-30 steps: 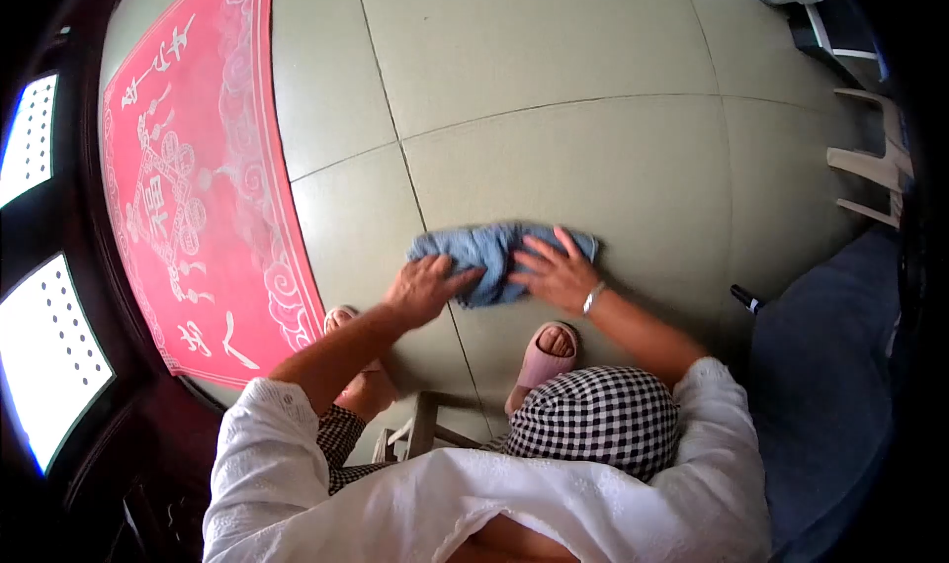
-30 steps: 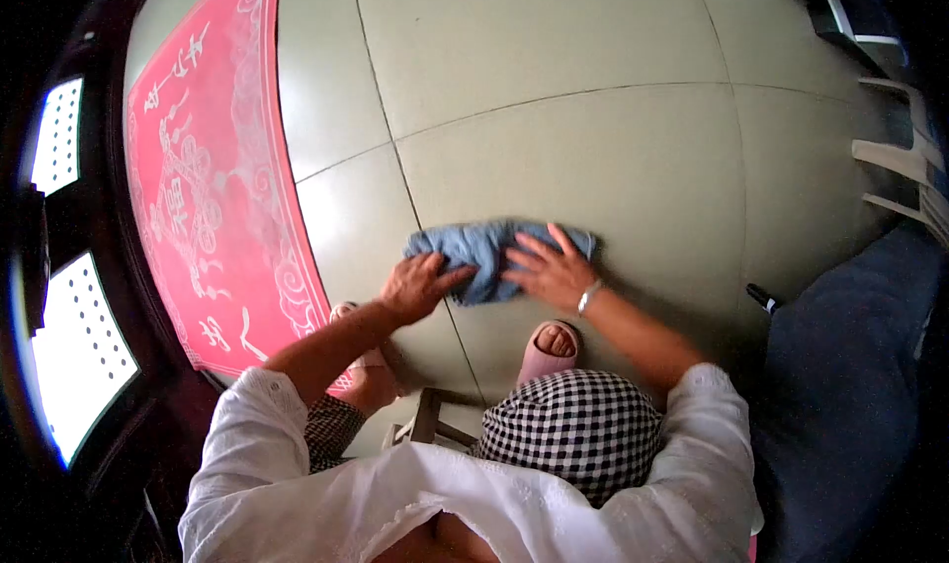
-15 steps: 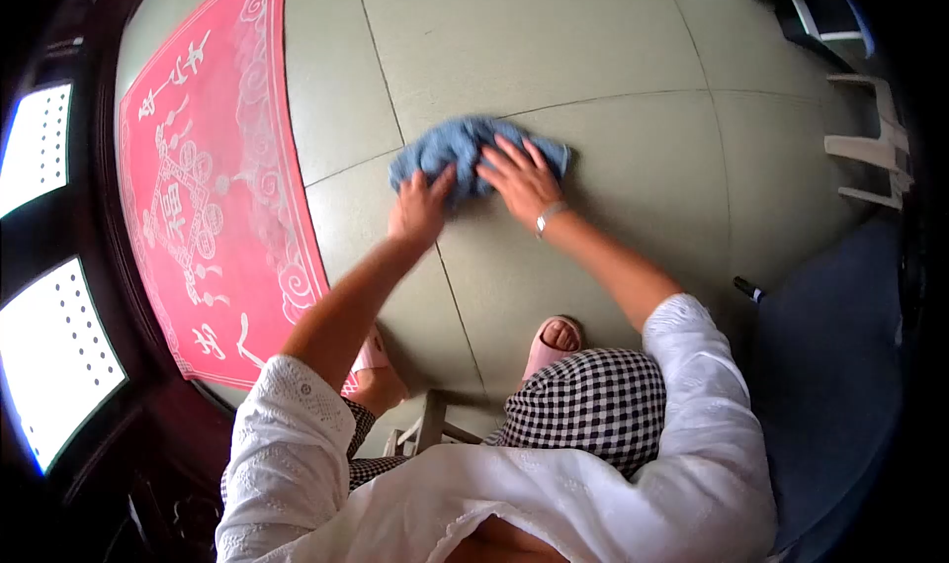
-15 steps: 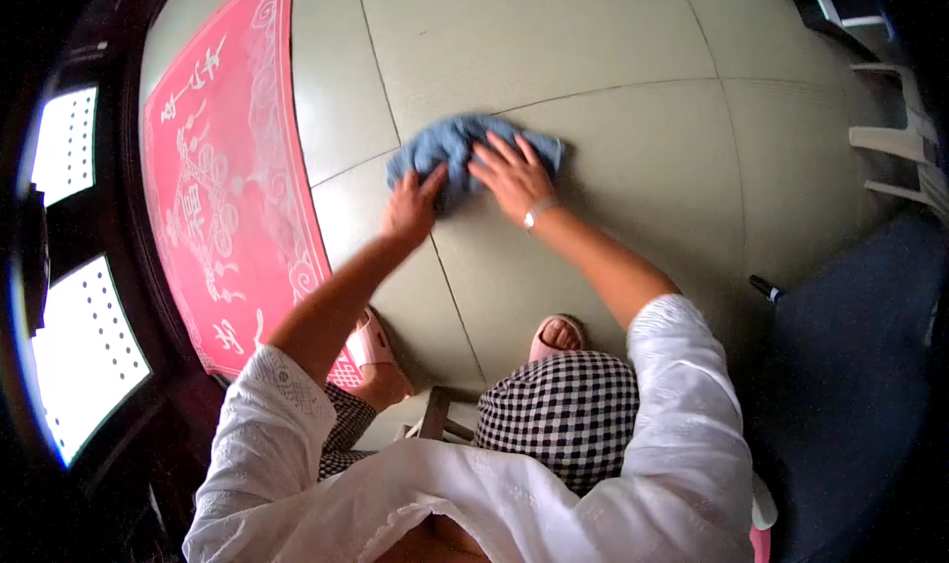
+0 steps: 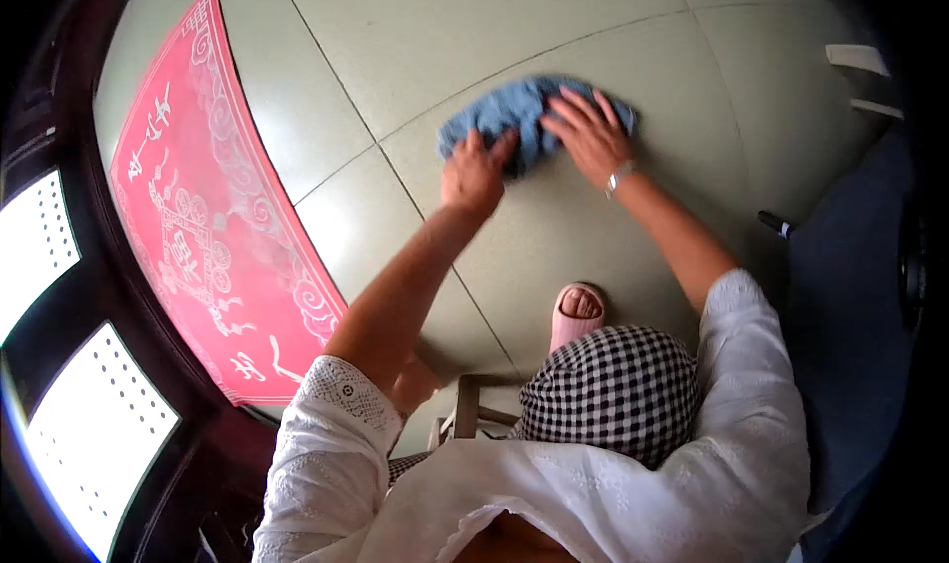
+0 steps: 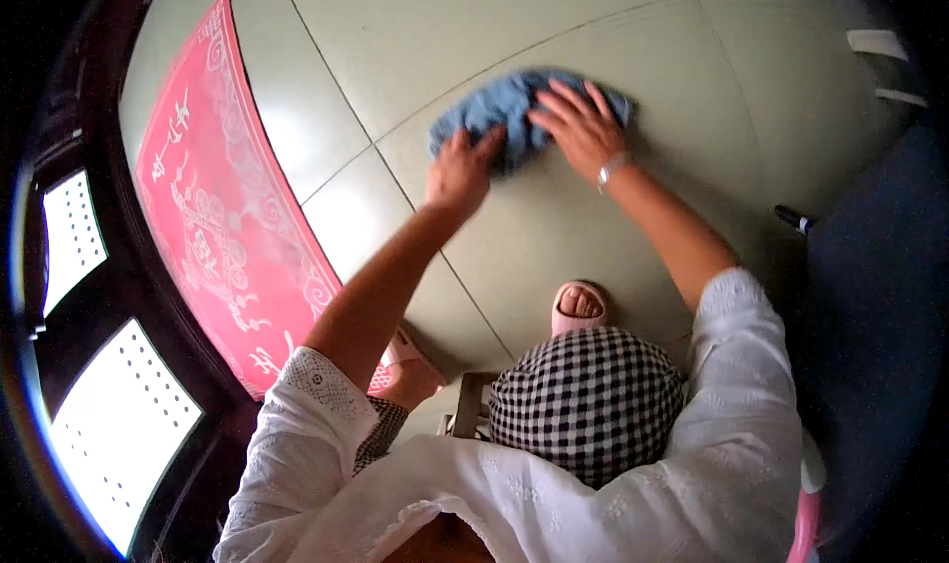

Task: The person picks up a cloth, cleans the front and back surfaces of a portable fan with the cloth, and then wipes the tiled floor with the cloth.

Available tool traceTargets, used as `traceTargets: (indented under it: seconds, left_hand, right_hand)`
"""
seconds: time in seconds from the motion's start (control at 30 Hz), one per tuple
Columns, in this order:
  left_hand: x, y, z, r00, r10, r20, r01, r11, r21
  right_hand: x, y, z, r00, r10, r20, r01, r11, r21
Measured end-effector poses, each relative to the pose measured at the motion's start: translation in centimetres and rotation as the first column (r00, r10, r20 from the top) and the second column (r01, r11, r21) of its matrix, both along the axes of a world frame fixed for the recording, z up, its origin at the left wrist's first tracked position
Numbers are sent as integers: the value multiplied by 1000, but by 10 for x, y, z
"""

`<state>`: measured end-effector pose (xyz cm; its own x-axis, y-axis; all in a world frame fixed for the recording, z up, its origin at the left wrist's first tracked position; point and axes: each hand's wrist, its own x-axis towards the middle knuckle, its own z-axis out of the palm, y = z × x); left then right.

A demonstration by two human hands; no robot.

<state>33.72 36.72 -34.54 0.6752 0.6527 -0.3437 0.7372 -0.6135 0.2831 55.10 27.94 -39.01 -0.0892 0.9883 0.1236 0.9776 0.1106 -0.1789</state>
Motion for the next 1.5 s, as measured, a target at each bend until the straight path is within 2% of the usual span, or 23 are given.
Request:
traceTargets:
  seconds: [0.07,0.13,0.2,0.4,0.47,0.57,0.6,0.67,0.73,0.77,0.8,0.87,0.93,0.97,1.03,1.07,1.13,1.2,1.27,1.33,1.4,1.43,1.5]
  left_hand:
    - [-1,28,10,995,80,58,-81,996,31]
    - [-23,45,19,999,23,-25,-21,998,64]
    - [-72,38,13,998,-57,40,54,994,94]
    - [-199,-41,26,920,-259,-295,215,961,-171]
    - [-211,-56,26,902,-287,-321,227,951,-211]
    - [-202,-33,18,880,-356,-316,312,933,-182]
    - [-191,-25,24,904,-326,-276,287,942,-174]
    - [-171,-7,25,932,-290,-219,269,955,-123]
    - [-138,10,44,961,-212,-177,189,973,-135]
    - [-126,18,47,955,-243,-173,230,969,-89]
    - [-117,25,58,952,-268,-145,257,962,-92]
    - [-120,25,63,937,-350,-20,351,935,53]
    - [-121,4,114,924,-363,-120,365,931,-9]
    - [-133,-2,119,915,-393,-94,392,920,-25]
    - [-145,-17,165,874,-471,-120,467,882,-64]
    - [-156,-24,184,847,-517,-126,512,856,-74]
    - [-173,-36,210,839,-530,-126,528,848,-52]
    - [-187,-50,244,795,-585,-162,547,806,-227]
    - [-197,-74,282,778,-618,-115,586,779,-224]
    - [-203,-93,307,782,-623,18,602,746,-284]
    - [-204,-105,316,768,-634,91,622,704,-342]
    - [-197,-112,327,770,-634,66,606,696,-384]
    - [-195,-112,327,749,-654,102,649,696,-307]
  right_hand:
    - [-9,40,10,998,-41,-49,41,999,-10]
    - [-35,55,1,998,-54,-26,54,998,-15]
    - [-70,43,-4,992,91,-83,-89,996,31]
    - [-138,-42,-7,851,465,-244,-488,872,-41]
    - [-131,-55,-10,834,497,-241,-520,853,-39]
    - [-103,-32,5,831,555,-47,-555,818,-152]
    - [-99,-22,8,851,509,-125,-523,842,-132]
    - [-94,-1,33,917,343,-202,-393,863,-318]
    - [-81,5,60,937,263,-230,-326,897,-300]
    - [-75,6,75,942,194,-275,-273,917,-291]
    - [-69,3,85,948,202,-247,-269,922,-280]
    - [-65,-22,101,972,98,-213,-149,960,-238]
    - [-69,-60,118,989,133,-63,-143,970,-196]
    - [-73,-78,128,990,139,-3,-137,974,-179]
    - [-72,-98,147,964,123,-234,-209,899,-385]
    - [-73,-107,160,967,145,-212,-217,903,-372]
    - [-80,-120,197,906,15,-424,-265,801,-537]
    - [-90,-134,237,902,-5,-432,-233,837,-495]
    - [-95,-153,263,894,-66,-443,-161,876,-456]
    - [-98,-173,283,804,-209,-556,-3,934,-356]
    - [-93,-199,282,731,-228,-643,106,969,-223]
    - [-91,-216,285,719,-255,-646,168,966,-195]
    - [-95,-260,304,653,-377,-657,315,924,-218]
